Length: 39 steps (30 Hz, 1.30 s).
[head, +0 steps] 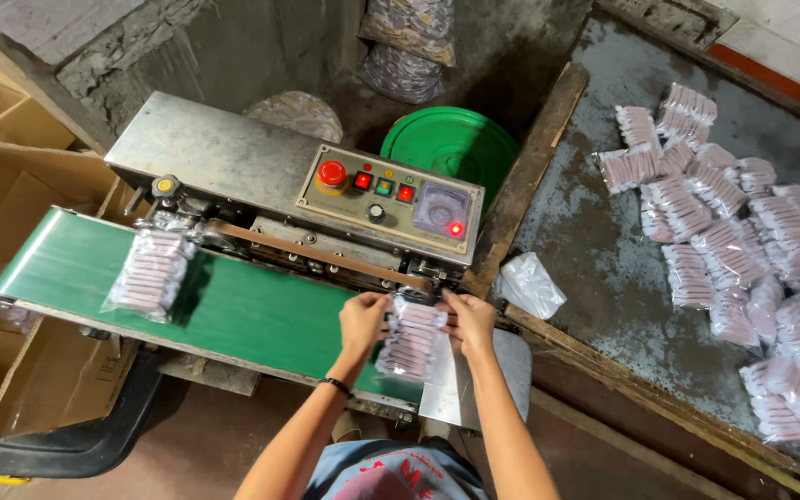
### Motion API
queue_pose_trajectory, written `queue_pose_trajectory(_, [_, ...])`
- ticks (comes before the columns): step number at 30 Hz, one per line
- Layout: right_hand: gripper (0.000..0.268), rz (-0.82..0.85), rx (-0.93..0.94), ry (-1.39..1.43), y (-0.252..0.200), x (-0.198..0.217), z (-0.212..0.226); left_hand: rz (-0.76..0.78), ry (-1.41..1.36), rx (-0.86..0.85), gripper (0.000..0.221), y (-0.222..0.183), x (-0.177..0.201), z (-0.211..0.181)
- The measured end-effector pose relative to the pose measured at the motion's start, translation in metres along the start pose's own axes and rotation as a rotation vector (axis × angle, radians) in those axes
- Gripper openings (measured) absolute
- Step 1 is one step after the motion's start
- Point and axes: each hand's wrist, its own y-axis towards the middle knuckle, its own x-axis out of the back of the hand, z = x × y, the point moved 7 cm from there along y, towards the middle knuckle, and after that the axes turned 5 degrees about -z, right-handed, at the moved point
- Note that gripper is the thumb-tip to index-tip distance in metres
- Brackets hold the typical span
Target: The person picks up a plastic bag containing a bundle of small wrapped items from a pile, aligns the top edge of the bag under a heat-sealing machine, and presses the sealer down by hand to close the bag. The person then places the sealed bag onto a moving conveyor belt and repeats the process with additional bags.
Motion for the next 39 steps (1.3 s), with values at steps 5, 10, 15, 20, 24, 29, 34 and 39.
queue_pose_trajectory(5, [0.052, 0.121, 0.018, 0.095, -0.002, 0.003, -0.005, -0.079, 0.181, -0.219, 0.033, 0.002, 0.034, -0.013])
queue_pose_trajectory(10, [0.021, -0.071, 0.348, -0.004, 0.042, 0.134, 0.081, -0.182, 0.219, -0.160, 0.033, 0.016, 0.060, 0.010])
queue_pose_trajectory(15, [0.033, -0.674, 0.781, -0.706, 0.190, 0.332, 0.163, -0.502, 0.137, -0.469, 0.026, -0.010, 0.089, 0.045])
queue_pose_trajectory(20, [0.101, -0.444, 0.071, -0.908, 0.288, 0.383, 0.169, -0.935, 0.164, -0.693, 0.032, -0.092, 0.076, 0.037])
queue_pose_trajectory(24, [0.072, -0.634, 0.087, -0.811, 0.236, 0.345, 0.182, -0.876, 0.134, -0.894, 0.034, -0.143, 0.030, -0.002])
queue_pose_trajectory(29, [0.058, -0.341, 0.104, -1.135, 0.166, 0.309, 0.148, -0.390, 0.109, -0.864, 0.032, -0.169, -0.075, -0.045])
queue_pose_trajectory(34, [0.040, -0.266, 0.330, -0.551, 0.136, 0.321, 0.123, 0.267, 0.018, -0.553, 0.047, -0.186, -0.261, -0.041])
queue_pose_trajectory(39, [0.020, -0.201, 0.171, 0.611, 0.086, 0.305, 0.080, 0.479, -0.169, -0.484, 0.062, -0.222, -0.334, -0.075])
